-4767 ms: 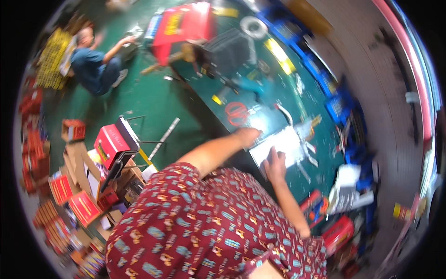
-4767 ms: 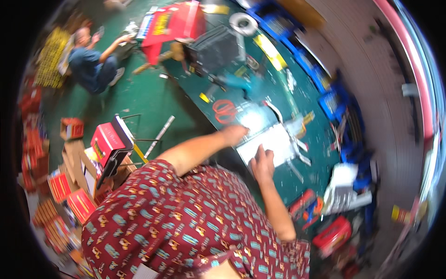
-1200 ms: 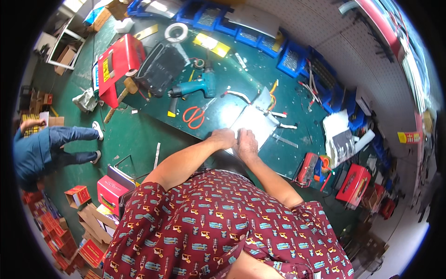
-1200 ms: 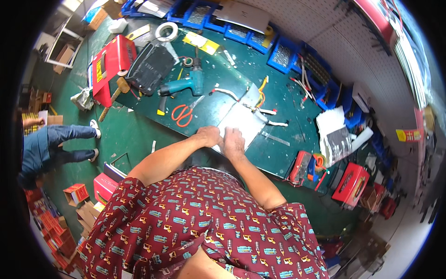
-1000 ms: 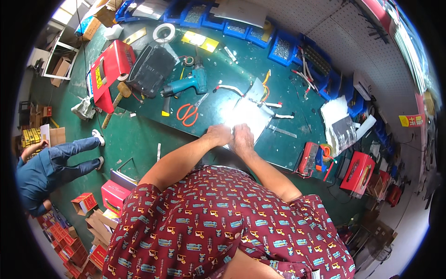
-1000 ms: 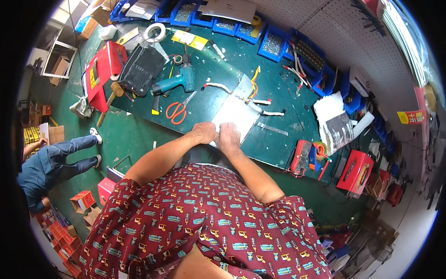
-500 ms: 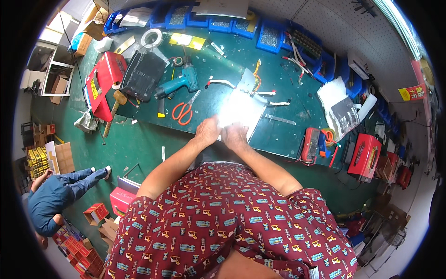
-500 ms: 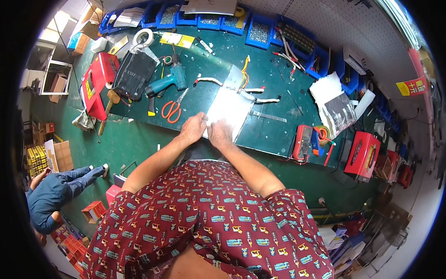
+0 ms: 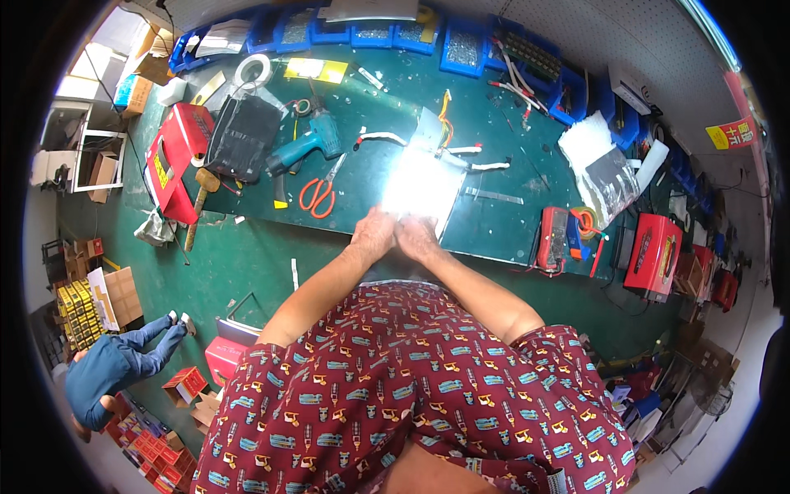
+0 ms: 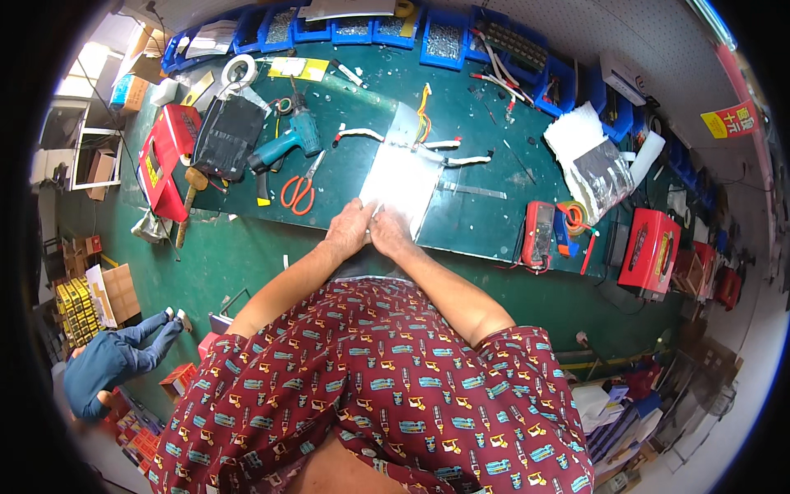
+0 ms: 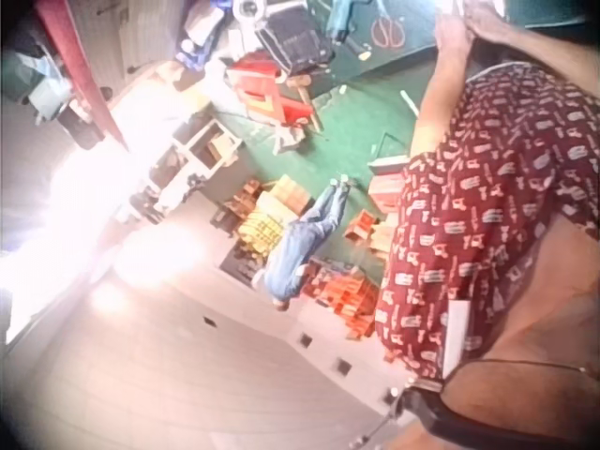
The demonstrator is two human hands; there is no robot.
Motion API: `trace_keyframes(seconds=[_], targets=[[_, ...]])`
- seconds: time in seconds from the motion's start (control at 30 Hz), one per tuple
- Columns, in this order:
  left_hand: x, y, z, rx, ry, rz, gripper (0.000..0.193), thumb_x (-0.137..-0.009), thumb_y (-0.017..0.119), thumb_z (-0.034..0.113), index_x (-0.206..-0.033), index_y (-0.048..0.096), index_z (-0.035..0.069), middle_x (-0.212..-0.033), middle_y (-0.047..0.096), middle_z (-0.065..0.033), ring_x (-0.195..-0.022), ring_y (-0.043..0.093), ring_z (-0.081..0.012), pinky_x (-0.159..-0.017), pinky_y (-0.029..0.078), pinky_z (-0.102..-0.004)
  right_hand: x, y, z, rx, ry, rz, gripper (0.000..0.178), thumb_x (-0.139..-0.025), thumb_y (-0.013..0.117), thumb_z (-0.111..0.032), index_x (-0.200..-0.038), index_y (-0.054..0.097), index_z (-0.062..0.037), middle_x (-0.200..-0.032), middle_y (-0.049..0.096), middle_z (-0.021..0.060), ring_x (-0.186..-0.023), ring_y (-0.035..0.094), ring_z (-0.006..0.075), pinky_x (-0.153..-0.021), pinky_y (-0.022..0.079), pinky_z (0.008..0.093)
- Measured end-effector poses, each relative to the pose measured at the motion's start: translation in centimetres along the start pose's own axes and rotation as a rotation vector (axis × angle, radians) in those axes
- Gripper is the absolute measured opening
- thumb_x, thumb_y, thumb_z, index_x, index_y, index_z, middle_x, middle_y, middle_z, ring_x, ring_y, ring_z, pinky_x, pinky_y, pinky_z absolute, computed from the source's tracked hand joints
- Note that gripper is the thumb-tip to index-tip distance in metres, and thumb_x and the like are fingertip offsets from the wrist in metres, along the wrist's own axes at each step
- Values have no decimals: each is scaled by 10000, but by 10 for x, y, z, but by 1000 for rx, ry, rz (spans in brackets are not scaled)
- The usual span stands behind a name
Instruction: The person cuts a plastic bag with scissors, removes a white rectangular panel, and uses a cordless drill to fasten screws into the panel. The person then uses scissors to trim wires attached to the panel and places the panel on the workbench.
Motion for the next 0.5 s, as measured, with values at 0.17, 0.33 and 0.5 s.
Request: trace_keyframes(seconds=[0.17,0.33,0.5], targets=[[-2,1,0,-15,-26,-52,827,-744,859,256,-1447,446,115,-1220,540,-214,-1172,572,-398,-940,525,-479,26,-27,9,-275,-83,7,293,-900,567,-224,-787,664,28,-906,657,259,-870,633,449,-816,491,515],[-5,0,1,-49,-70,-118,826,-769,851,284,-1457,426,117,-1236,540,-214,-1178,571,-400,-945,522,-476,71,-68,30,-536,117,43,278,-890,626,-200,-769,705,38,-1014,695,185,-992,654,316,-887,501,381],[-8,16,-10,-119,-77,-142,866,-788,841,281,-1507,380,142,-1246,536,-209,-1197,559,-386,-965,511,-473,115,-103,50,-673,245,73,282,-936,642,-162,-745,711,34,-1019,700,115,-1007,636,205,-886,487,313]])
Point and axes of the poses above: each hand's wrist, its own x-axis away from the middle knuckle, its own y-axis out of the palm, z = x × y, the point moved 8 cm from there along -x, towards the middle knuckle
